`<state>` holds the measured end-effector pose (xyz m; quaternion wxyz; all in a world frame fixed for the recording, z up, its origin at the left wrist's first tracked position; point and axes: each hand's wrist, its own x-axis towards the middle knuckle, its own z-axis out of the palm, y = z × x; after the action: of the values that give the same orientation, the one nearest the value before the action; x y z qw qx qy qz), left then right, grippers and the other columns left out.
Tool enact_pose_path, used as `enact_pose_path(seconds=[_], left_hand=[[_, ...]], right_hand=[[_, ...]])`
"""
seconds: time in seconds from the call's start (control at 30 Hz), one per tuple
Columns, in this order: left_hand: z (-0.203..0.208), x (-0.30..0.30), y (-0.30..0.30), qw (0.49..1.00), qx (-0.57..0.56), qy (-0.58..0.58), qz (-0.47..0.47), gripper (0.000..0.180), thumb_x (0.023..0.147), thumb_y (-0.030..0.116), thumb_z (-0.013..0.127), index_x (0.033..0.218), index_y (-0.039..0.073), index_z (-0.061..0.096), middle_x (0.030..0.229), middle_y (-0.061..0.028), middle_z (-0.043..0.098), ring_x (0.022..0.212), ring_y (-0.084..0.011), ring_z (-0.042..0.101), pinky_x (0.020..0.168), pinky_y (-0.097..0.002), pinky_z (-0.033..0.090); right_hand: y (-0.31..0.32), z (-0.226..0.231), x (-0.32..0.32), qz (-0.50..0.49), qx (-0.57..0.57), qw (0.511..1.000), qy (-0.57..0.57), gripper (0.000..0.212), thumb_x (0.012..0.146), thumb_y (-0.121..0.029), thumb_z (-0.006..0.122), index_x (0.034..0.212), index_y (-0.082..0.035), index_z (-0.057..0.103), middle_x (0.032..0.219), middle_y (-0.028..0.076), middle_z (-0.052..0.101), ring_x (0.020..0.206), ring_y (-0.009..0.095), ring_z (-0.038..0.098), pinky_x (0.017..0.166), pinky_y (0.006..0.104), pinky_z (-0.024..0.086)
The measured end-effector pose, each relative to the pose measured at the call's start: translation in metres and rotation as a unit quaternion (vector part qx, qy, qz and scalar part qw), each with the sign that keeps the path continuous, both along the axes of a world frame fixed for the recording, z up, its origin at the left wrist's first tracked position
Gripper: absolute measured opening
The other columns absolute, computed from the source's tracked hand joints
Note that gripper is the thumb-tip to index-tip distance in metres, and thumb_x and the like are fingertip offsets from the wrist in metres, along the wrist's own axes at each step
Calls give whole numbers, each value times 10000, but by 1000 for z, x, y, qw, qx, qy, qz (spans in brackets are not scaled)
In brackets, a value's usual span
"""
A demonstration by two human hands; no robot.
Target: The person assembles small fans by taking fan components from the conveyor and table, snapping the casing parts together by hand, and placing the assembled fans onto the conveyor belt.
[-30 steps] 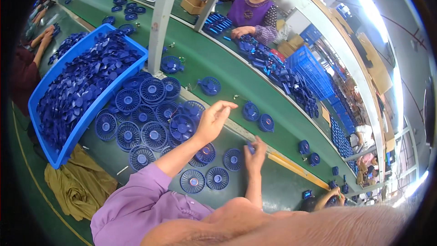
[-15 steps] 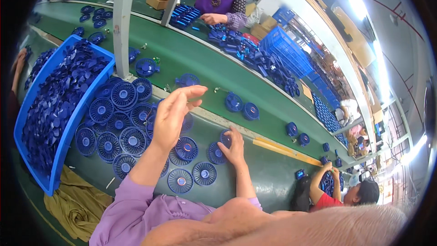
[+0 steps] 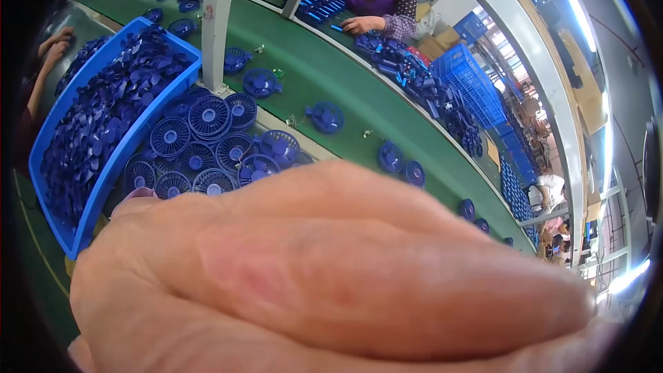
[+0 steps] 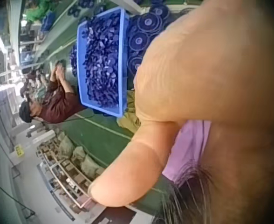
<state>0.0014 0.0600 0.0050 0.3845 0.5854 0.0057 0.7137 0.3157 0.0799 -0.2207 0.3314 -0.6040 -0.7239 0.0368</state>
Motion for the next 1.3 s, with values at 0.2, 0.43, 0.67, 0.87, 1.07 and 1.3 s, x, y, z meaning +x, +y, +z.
enact_pose_path(seconds=[0.2,0.43,0.67,0.87,1.07,1.3], left_hand=[[-7,-15,-19,997,-2,0,73,713,899,599,369,1210,-22,532,1179,-266,569,1121,-365,538,977,-438,399],[-6,-26,-29,994,-15,12,109,679,875,586,469,1201,-5,539,1139,-268,590,1092,-372,553,958,-443,402],[-24,-28,-11,854,32,489,174,554,770,288,701,1225,8,555,1263,-157,560,1193,-351,495,1002,-441,380],[-115,27,0,838,-12,524,154,493,816,268,657,1227,25,535,1241,-168,539,1178,-345,477,999,-438,381],[-131,69,16,842,-16,526,120,470,865,309,607,1233,28,530,1275,-162,515,1218,-328,446,981,-439,403],[-142,88,40,873,-64,467,125,439,891,316,585,1229,39,537,1273,-167,518,1202,-331,452,1006,-419,390]], right_hand=[[-8,0,-10,4,2,1000,-2,430,673,-196,775,1041,-97,575,1337,172,495,1216,374,463,1006,440,350],[-3,-4,-1,-2,2,1000,19,428,660,-180,779,1029,-86,585,1306,187,516,1199,383,475,996,450,366],[31,16,29,-7,1,992,123,444,714,-167,760,1104,-65,573,1202,152,563,1092,305,534,929,375,437],[108,28,46,-79,117,990,28,522,678,-241,796,1119,-41,601,1072,164,632,1000,331,596,880,405,469],[143,-14,99,-210,25,959,-189,685,705,-374,764,1296,-159,492,1285,204,512,1134,394,514,930,497,422],[154,0,118,-175,-69,969,-161,660,730,-359,746,1300,-139,497,1235,225,550,1108,400,535,919,501,431]])
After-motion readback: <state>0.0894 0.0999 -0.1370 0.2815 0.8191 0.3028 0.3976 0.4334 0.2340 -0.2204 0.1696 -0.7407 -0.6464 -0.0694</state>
